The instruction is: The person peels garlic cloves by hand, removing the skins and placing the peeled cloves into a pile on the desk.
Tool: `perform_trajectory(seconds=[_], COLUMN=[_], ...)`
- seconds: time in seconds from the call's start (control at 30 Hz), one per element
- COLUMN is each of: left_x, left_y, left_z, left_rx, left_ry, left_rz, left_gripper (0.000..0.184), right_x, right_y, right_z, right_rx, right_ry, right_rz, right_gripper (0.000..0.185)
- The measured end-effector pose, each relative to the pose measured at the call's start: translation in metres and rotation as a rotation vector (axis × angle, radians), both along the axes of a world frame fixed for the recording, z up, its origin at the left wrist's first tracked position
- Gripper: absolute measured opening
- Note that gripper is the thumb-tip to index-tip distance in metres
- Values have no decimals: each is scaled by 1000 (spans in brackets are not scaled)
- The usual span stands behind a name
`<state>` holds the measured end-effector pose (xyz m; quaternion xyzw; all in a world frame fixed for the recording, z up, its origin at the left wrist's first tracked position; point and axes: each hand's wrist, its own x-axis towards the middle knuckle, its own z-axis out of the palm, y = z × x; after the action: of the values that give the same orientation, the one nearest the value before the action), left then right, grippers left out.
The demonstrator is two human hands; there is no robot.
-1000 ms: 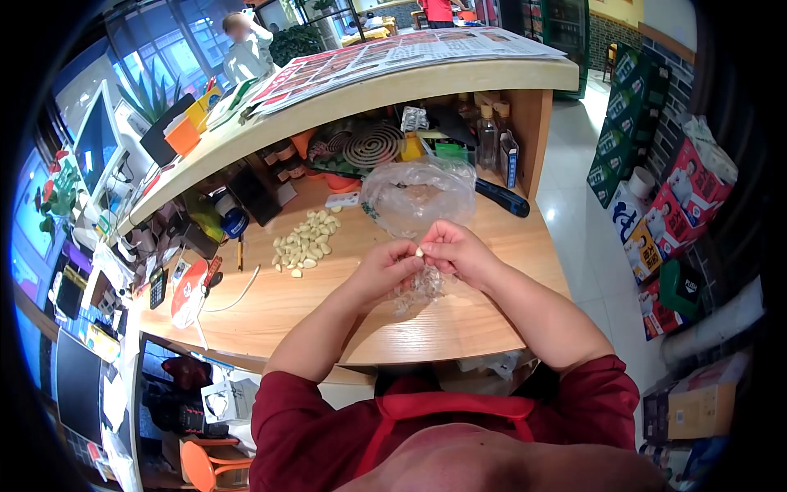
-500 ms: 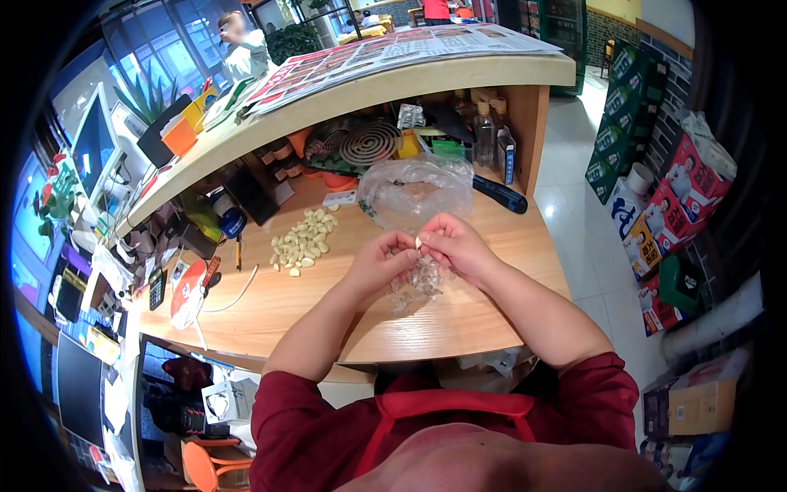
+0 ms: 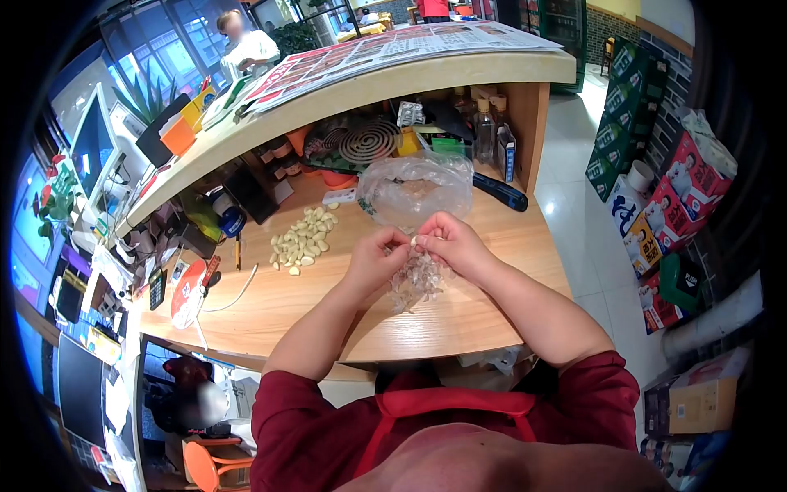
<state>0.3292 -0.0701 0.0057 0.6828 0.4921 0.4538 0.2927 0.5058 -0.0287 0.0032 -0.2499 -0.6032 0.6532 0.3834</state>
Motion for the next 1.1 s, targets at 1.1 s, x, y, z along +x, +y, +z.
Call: perform_trajectory(seconds=[1.1], left_x=[10], left_y=[-9], left_z=[13], left_rx=[-111], left_ry=[-301], left_rz=[54], left_gripper=[14], right_x=[6], right_y=[2], right_z=[7], right_rx=[-196], right_ry=[111], right_rz=[74], right_gripper=[22])
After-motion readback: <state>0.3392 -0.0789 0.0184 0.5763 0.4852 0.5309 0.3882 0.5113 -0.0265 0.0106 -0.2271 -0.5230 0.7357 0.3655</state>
